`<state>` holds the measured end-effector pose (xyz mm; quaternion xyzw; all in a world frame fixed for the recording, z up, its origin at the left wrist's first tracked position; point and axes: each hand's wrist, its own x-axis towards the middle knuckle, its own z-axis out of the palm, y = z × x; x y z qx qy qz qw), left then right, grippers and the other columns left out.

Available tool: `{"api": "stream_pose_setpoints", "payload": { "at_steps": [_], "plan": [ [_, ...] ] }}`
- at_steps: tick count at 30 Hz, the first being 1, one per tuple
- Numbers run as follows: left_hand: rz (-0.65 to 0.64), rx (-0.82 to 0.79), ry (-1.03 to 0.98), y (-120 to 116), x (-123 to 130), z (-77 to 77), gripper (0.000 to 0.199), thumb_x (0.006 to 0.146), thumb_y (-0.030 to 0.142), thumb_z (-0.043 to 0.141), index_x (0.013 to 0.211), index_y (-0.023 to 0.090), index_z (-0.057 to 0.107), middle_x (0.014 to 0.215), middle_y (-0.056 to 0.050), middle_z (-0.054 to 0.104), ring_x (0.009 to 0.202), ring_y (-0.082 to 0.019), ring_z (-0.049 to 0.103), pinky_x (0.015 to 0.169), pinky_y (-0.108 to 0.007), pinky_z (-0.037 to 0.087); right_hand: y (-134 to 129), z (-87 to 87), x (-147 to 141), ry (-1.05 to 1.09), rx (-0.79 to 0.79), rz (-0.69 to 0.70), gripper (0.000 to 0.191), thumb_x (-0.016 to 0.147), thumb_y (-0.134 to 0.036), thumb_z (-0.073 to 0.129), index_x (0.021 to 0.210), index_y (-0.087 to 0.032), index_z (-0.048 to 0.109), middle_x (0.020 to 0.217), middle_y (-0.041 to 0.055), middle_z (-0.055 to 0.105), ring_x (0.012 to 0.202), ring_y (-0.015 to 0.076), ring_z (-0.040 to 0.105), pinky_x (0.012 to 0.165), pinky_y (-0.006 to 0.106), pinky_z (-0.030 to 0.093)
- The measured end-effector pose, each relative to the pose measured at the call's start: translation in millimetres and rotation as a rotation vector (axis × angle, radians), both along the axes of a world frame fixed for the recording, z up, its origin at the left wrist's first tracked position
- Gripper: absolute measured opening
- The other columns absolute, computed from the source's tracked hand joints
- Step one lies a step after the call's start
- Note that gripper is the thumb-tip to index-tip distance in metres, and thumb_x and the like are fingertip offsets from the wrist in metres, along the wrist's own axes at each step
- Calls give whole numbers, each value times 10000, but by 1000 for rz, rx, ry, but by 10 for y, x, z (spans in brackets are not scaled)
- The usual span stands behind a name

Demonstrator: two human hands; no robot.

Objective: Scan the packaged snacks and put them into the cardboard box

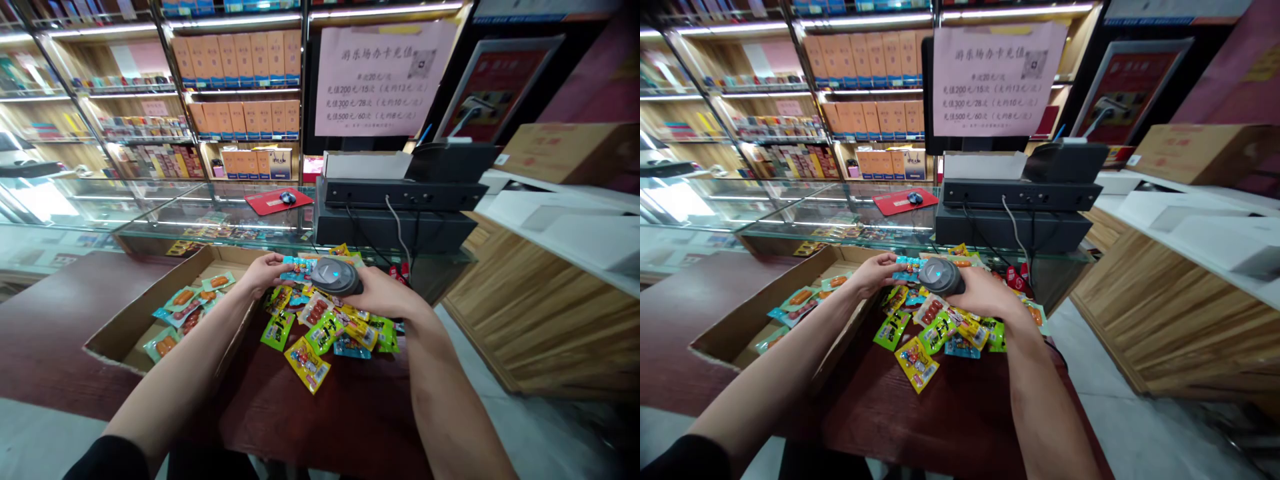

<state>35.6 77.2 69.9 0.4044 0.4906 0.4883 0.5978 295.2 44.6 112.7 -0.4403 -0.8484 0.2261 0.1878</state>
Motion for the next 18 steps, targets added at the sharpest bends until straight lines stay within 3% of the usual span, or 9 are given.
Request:
{"api": "stream_pose_setpoints", "payload": {
  "at_steps": [8, 14, 18],
  "plan": [
    [11, -34, 6, -19, -5, 31, 386, 567, 164, 870, 757, 141, 536, 735, -25, 678, 729, -176, 692, 651, -333, 619, 4, 15, 8, 25, -17, 33, 542, 741, -282, 674, 1278, -244, 612, 1186, 37, 700, 1063, 267, 655, 898, 379, 524],
    [-49, 1, 56, -20, -14, 15, 334, 589, 177, 852, 785, 120, 588, 749, -23, 665, 688, -142, 668, 604, -277, 612, 18, -18, 13, 24, 11, 6, 525, 738, -318, 695, 1250, -228, 623, 1210, 58, 684, 1097, 278, 639, 927, 380, 508],
    [6, -22, 10, -11, -10, 27, 382, 556, 170, 874, 752, 137, 548, 726, -22, 667, 699, -157, 678, 635, -314, 618, -3, 6, -26, 38, 6, 17, 525, 741, -323, 698, 1256, -255, 620, 1198, 36, 691, 1086, 274, 645, 927, 369, 507]
  ]
}}
